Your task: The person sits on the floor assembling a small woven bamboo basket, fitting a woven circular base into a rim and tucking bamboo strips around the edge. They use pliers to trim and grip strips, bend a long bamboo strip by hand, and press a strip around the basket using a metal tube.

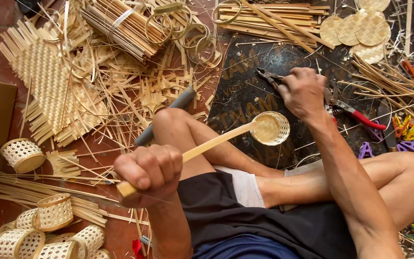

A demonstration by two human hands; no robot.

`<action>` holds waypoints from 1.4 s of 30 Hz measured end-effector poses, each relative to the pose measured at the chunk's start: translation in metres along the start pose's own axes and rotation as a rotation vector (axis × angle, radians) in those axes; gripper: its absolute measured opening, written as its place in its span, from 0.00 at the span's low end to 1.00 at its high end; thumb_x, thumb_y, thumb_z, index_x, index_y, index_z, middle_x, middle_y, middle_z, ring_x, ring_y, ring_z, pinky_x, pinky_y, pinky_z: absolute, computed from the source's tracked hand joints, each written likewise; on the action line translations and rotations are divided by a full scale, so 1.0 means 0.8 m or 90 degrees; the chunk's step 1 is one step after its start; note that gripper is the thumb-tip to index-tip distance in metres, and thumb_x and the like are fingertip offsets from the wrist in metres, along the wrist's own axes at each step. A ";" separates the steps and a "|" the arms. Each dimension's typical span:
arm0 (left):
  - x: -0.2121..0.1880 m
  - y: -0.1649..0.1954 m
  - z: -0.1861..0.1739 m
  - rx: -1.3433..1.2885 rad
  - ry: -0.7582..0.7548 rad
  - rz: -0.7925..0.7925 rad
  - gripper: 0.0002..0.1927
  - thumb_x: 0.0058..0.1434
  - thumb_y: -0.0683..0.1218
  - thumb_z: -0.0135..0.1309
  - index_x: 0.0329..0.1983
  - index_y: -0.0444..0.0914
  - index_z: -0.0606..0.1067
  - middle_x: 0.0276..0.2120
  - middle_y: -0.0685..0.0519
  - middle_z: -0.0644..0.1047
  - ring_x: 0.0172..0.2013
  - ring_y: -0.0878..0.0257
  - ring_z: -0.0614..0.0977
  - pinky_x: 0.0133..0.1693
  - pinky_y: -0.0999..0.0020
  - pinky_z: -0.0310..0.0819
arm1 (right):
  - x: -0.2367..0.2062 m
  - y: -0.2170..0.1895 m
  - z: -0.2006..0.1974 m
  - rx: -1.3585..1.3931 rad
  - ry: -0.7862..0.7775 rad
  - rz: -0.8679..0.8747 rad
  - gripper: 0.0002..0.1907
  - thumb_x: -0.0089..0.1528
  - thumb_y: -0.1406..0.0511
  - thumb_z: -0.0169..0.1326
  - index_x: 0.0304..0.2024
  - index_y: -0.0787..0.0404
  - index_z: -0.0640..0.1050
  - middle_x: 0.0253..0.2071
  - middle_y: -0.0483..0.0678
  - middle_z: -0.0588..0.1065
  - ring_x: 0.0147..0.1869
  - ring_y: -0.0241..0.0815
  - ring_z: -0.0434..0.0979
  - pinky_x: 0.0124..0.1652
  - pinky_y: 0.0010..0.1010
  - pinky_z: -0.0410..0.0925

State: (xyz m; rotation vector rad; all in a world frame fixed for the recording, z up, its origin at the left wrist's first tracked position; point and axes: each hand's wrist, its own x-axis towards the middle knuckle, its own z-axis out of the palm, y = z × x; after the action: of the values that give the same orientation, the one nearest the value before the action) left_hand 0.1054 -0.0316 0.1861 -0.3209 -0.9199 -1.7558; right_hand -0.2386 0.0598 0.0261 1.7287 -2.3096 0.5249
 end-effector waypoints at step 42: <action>-0.098 -0.243 -0.101 0.908 -0.156 -0.135 0.19 0.58 0.46 0.66 0.49 0.35 0.77 0.38 0.45 0.78 0.36 0.49 0.81 0.38 0.60 0.78 | -0.282 0.089 -0.070 1.534 0.393 0.285 0.17 0.82 0.56 0.47 0.52 0.62 0.77 0.39 0.47 0.72 0.36 0.35 0.69 0.42 0.26 0.66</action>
State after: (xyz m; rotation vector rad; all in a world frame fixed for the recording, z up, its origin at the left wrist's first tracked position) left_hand -0.0212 -0.0114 0.0018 0.5245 -2.1555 -0.8561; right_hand -0.2433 0.2987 -0.0179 0.4053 -0.6149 3.7831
